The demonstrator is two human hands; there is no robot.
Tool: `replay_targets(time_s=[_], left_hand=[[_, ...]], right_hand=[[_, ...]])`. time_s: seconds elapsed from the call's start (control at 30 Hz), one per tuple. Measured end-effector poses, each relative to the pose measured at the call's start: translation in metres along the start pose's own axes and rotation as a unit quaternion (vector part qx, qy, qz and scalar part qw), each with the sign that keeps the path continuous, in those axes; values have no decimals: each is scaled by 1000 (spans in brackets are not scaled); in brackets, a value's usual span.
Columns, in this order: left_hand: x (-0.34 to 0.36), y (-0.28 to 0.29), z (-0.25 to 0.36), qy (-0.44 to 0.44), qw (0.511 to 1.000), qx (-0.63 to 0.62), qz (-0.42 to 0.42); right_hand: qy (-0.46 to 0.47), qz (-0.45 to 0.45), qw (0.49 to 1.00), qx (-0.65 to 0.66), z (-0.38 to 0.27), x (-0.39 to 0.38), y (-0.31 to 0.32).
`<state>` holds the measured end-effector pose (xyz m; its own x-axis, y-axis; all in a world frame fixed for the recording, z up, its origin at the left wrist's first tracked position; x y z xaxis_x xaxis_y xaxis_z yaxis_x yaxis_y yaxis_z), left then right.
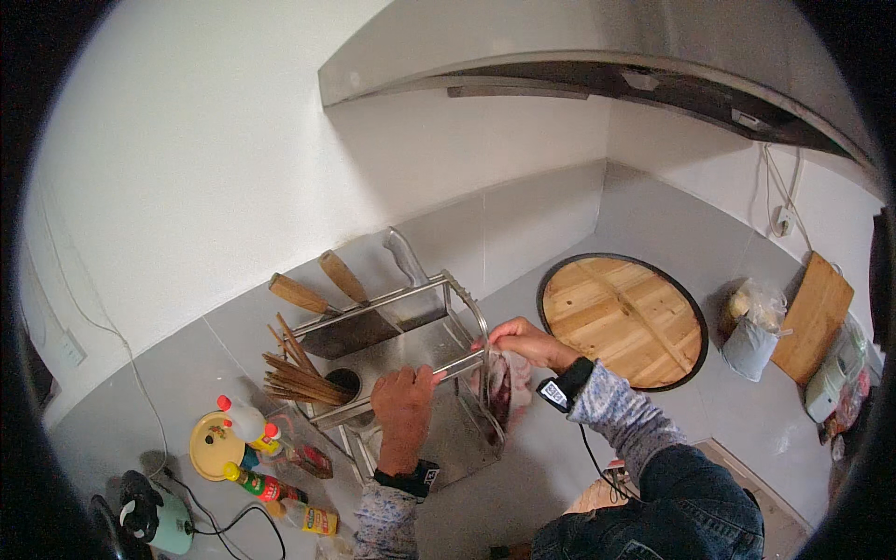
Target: The person wipes a metal utensil rack with a cloth, cleaning the frame and the utensils inside. They move the rack slightly to reach different sides and continue wiping until the end of the clip.
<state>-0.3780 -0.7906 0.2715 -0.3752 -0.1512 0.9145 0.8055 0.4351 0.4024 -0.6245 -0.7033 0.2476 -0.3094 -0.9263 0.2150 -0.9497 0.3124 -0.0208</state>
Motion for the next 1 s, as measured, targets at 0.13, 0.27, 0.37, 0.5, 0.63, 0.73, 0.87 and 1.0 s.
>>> replay_targets(time_s=[0.13, 0.27, 0.37, 0.5, 0.63, 0.73, 0.87, 1.0], left_hand=[[0, 3, -1, 13, 999, -46, 22], [-1, 3, 0, 11, 997, -69, 23], [-2, 2, -1, -5, 999, -48, 11], [-3, 2, -4, -25, 999, -30, -5], [-5, 2, -9, -34, 998, -47, -16], [-6, 2, -13, -49, 997, -39, -40], [-7, 1, -15, -47, 996, -51, -52], [-6, 5, -15, -43, 996, -73, -28]], right_hand=[[12, 113, 991, -67, -8, -28, 1], [22, 257, 966, -1, -23, -63, -12], [245, 316, 913, 81, -48, -77, -39], [457, 371, 780, -213, -80, -64, -93], [422, 152, 772, -450, -68, -32, -141], [415, 107, 755, -496, -50, -29, -139], [420, 93, 719, -545, -33, -41, -118], [471, 80, 687, -547, -35, -62, -91]])
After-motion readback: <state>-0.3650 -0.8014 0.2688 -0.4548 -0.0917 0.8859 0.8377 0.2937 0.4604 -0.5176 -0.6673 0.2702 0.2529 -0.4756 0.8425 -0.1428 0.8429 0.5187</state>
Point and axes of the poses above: each hand's wrist, its own x-axis towards the middle knuckle, its own y-axis out of the back of the hand, z = x × y, the point moved 2 cm from there along x, towards the middle knuckle, and after that the axes turned 12 degrees about z, right-handed, at the moved point
